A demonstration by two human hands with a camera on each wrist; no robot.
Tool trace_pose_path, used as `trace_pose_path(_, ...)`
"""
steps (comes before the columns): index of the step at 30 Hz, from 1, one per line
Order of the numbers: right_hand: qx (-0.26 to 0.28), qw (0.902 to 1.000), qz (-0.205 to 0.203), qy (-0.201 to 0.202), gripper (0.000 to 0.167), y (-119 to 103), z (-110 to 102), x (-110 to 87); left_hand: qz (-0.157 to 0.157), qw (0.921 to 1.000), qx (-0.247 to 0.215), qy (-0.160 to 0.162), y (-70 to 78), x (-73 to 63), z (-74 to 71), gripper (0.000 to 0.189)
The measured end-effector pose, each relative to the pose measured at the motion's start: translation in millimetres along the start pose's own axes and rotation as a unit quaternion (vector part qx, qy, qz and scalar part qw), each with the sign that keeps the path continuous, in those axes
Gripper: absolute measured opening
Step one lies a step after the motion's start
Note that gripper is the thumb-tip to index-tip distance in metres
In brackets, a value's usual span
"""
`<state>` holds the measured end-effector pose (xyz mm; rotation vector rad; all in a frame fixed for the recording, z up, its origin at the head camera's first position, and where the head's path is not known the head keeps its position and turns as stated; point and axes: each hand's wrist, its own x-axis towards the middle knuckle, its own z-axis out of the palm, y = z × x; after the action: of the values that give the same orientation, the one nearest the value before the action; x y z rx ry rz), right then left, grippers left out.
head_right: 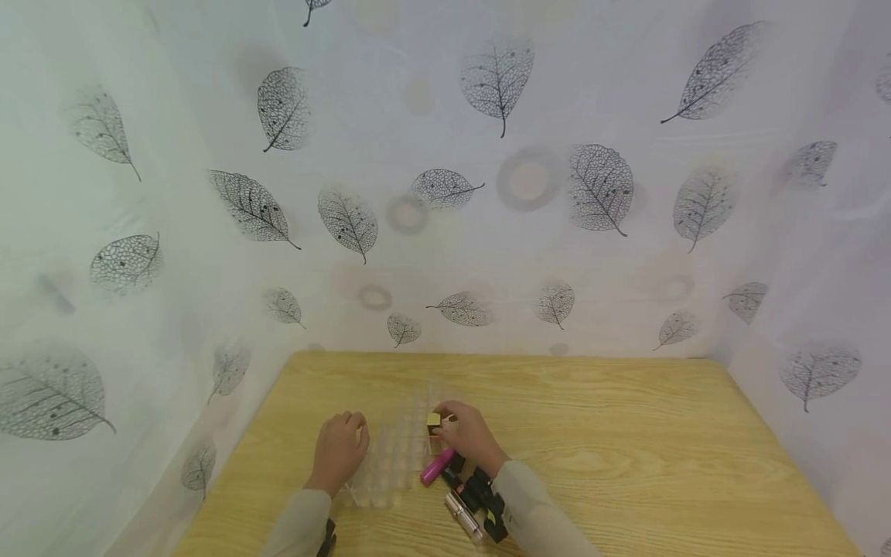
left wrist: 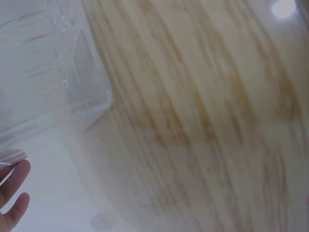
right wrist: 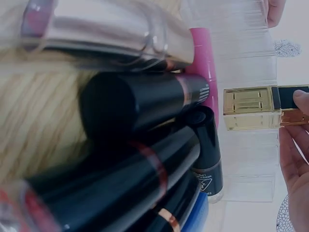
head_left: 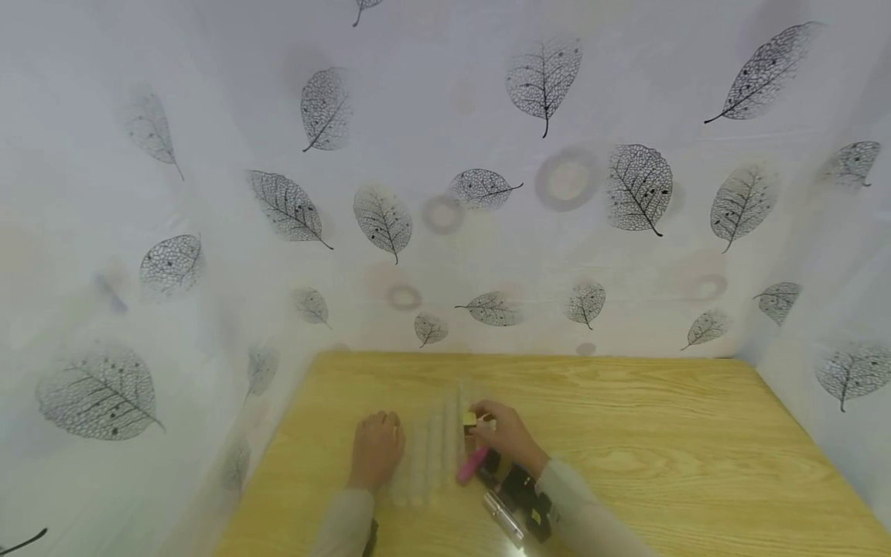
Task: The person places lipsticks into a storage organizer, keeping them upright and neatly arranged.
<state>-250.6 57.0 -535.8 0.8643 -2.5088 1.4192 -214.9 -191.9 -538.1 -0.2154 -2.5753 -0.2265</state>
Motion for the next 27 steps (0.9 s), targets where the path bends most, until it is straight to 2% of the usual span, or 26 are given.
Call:
trace_pose_path(9,-0.057,0.9980,-0.023,-0.013,0.027,-2.6,2.0,-1.3,0.003,0.9999,-0.004,0.010,-0.8,-0.8,1.7,0.007)
trace_pose_path(19,-0.091,0.9940,-0.058,-0.020,0.025,0.5,1.6,1.9,-0.003,1.0000,0.005,-0.008,-3.0,0.8,6.1,0.008)
trace_pose_path(22,-0.086,0.9942,-0.059,-0.026,0.024,0.9,0.2,2.2,-0.004,0.9999,0.006,-0.010,-2.6,0.8,5.6,0.007)
trace_pose_path(27,-0.072,0.9965,-0.031,-0.030,0.024,-3.8,-5.4,0.5,-0.002,0.9998,0.015,-0.009,-3.4,0.1,6.4,0.007)
